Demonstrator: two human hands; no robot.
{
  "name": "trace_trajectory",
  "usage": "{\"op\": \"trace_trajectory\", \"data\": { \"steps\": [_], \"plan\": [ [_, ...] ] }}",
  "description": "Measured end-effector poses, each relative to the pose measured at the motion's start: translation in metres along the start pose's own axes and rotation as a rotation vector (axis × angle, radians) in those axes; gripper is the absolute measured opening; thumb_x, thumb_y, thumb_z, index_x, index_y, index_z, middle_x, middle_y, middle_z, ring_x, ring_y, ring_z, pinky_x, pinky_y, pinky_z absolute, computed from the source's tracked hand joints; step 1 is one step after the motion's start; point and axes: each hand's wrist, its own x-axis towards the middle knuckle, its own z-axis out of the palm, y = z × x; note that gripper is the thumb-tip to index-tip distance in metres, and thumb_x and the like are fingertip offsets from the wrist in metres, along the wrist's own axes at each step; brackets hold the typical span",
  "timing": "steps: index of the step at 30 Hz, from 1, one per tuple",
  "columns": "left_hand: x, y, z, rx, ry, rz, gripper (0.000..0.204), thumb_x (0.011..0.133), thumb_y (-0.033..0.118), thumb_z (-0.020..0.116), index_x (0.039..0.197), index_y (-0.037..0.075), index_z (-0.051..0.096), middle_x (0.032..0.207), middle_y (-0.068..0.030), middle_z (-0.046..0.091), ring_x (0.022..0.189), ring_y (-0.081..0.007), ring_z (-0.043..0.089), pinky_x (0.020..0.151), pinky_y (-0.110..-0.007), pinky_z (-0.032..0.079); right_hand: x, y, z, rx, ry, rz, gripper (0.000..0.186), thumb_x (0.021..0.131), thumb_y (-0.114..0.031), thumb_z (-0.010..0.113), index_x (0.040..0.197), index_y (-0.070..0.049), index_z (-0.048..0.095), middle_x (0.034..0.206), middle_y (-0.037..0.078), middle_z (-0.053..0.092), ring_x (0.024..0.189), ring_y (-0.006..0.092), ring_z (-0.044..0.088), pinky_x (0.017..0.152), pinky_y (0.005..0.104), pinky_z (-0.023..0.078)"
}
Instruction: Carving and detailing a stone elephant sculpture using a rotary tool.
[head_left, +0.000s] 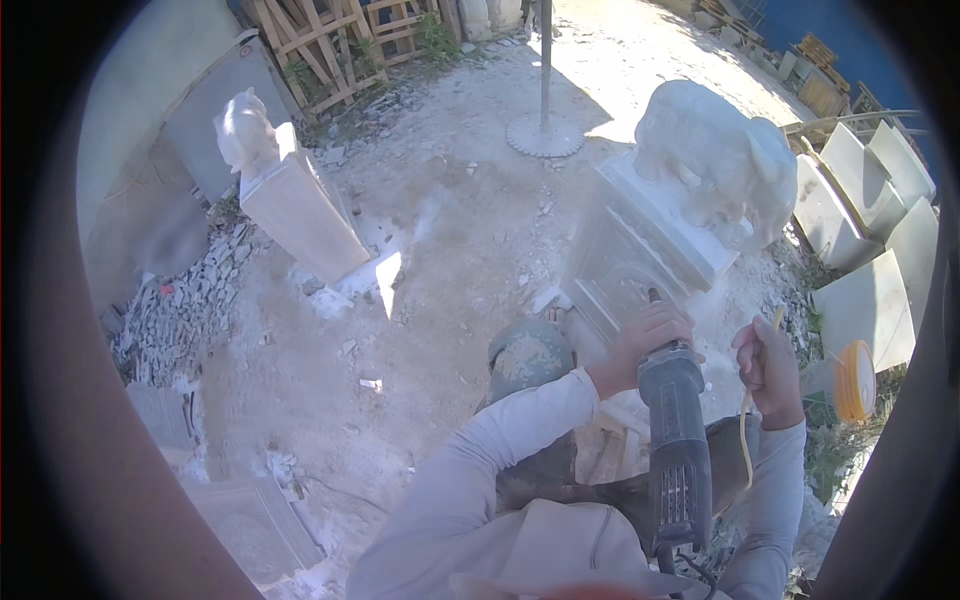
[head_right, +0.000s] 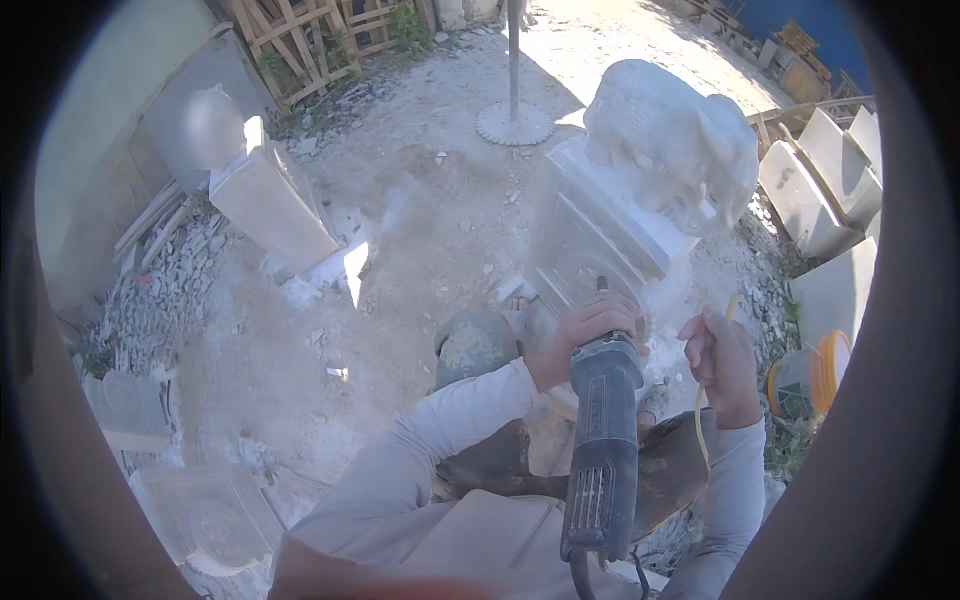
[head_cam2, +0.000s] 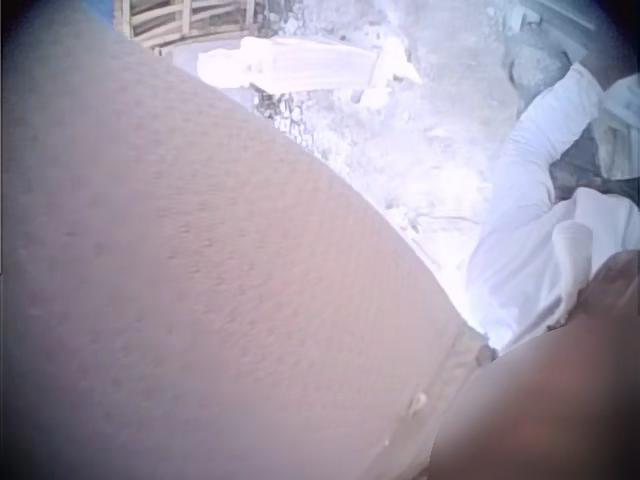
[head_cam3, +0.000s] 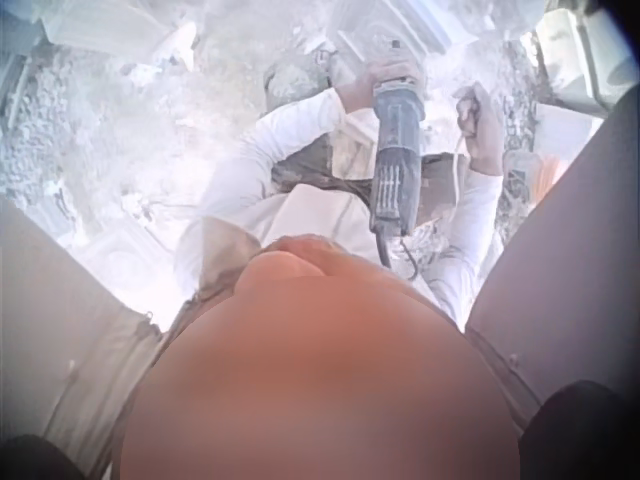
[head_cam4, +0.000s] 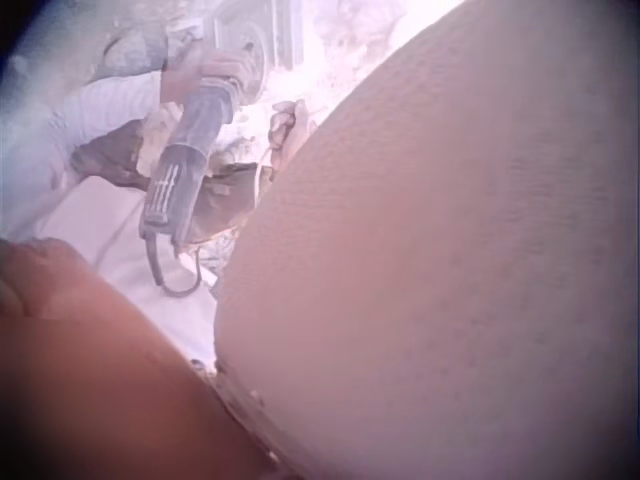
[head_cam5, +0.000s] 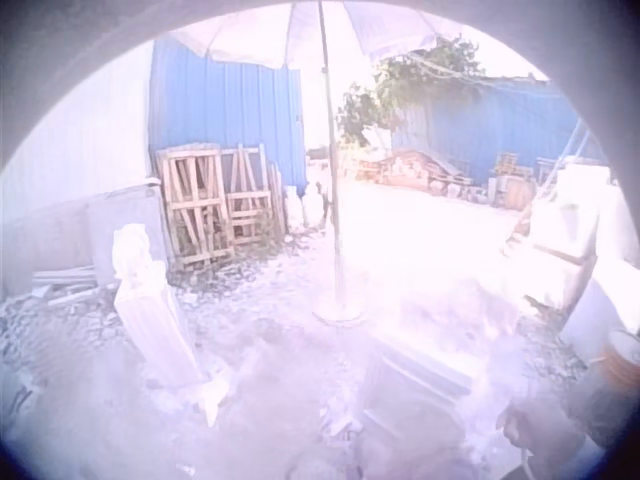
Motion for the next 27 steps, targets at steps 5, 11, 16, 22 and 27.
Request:
{"op": "trace_trajectory", "data": {
  "steps": [5,11,16,22,27],
  "plan": [
    [0.012,-0.007,0.015,-0.253,0.137,-0.035,0.031,0.074,0.005,0.090,0.093,0.008,0.066,0.101,-0.0103,0.071,0.102,-0.0282,0.069,0.094,-0.040,0.054,0.002,-0.023,0.009,0.048,0.025,-0.023,0.052,0.110,-0.039,0.044,0.084,0.000,0.066,0.052,0.002,0.050,0.036,0.0067,0.029,0.035,0.0236,0.019],
    [0.037,-0.005,0.010,-0.282,0.206,-0.096,0.022,0.099,0.011,0.070,0.111,0.007,0.051,0.115,-0.0121,0.062,0.123,-0.0299,0.060,0.108,-0.042,0.047,0.023,-0.011,0.039,0.391,-0.175,0.096,0.048,0.108,-0.041,0.036,0.100,-0.001,0.061,0.066,0.010,0.060,0.037,0.0080,0.027,0.038,0.0245,0.020],
    [0.078,-0.003,0.027,-0.255,0.322,-0.028,0.024,0.104,0.027,0.063,0.109,0.009,0.049,0.114,-0.0116,0.062,0.121,-0.0312,0.060,0.109,-0.047,0.047,0.036,-0.010,0.055,0.370,-0.286,0.073,0.055,0.110,-0.052,0.033,0.105,-0.004,0.060,0.072,0.008,0.063,0.044,0.0069,0.034,0.039,0.0249,0.023],
    [0.116,0.005,0.054,0.027,0.152,-0.052,0.026,0.105,0.034,0.060,0.106,0.011,0.046,0.106,-0.0072,0.058,0.118,-0.0280,0.059,0.107,-0.054,0.048,0.069,-0.019,0.037,0.613,-0.369,0.044,0.043,0.110,-0.049,0.042,0.112,-0.009,0.058,0.087,0.000,0.062,0.060,0.0060,0.048,0.045,0.0225,0.033],
    [0.110,-0.014,0.075,0.160,0.040,0.028,0.026,0.106,0.033,0.057,0.105,0.010,0.046,0.105,-0.0078,0.058,0.114,-0.0276,0.061,0.108,-0.054,0.048,0.089,0.000,0.018,0.697,-0.356,0.067,0.047,0.109,-0.053,0.043,0.118,-0.009,0.059,0.097,-0.001,0.061,0.075,0.0059,0.056,0.054,0.0213,0.042]
  ]
}}
